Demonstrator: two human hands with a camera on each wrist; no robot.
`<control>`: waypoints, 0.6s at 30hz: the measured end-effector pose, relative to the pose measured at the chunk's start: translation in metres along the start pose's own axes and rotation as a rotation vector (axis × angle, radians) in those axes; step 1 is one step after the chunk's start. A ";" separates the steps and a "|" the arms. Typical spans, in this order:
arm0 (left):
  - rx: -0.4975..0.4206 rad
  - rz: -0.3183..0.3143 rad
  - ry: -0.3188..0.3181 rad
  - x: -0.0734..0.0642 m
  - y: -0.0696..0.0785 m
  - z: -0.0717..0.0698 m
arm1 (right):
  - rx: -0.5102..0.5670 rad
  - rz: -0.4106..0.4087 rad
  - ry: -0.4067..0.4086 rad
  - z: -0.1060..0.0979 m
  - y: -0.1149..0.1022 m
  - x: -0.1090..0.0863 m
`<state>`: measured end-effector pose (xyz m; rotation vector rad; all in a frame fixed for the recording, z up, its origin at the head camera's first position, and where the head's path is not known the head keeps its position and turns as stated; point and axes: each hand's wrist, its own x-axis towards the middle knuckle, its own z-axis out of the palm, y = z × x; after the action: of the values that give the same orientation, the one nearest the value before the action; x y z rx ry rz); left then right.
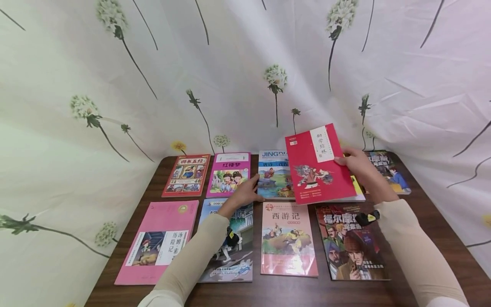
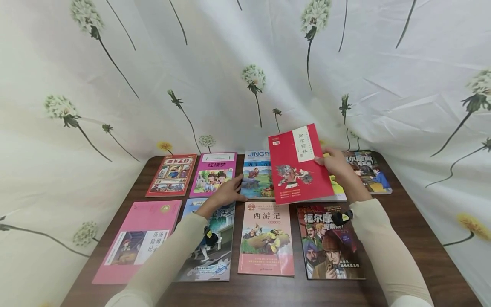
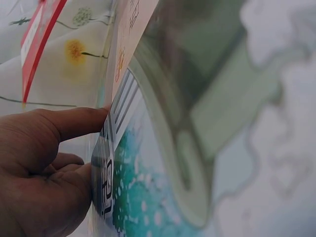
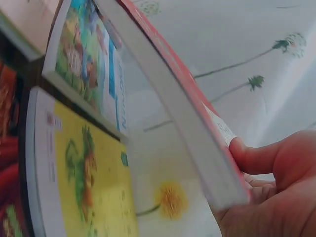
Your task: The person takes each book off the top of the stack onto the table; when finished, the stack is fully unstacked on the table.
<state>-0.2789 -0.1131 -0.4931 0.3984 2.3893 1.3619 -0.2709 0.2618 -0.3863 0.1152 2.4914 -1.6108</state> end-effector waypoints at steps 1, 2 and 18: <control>-0.003 0.000 0.000 0.000 0.000 0.000 | -0.003 0.005 0.006 -0.004 0.002 -0.004; -0.006 -0.001 -0.001 0.000 0.000 0.000 | -0.003 0.012 0.013 -0.008 0.005 -0.007; -0.014 -0.012 0.022 -0.002 -0.001 -0.002 | -0.085 0.084 0.183 -0.070 0.044 -0.054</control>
<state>-0.2777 -0.1160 -0.4927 0.3667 2.3949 1.3842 -0.2183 0.3453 -0.3878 0.3670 2.6459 -1.5214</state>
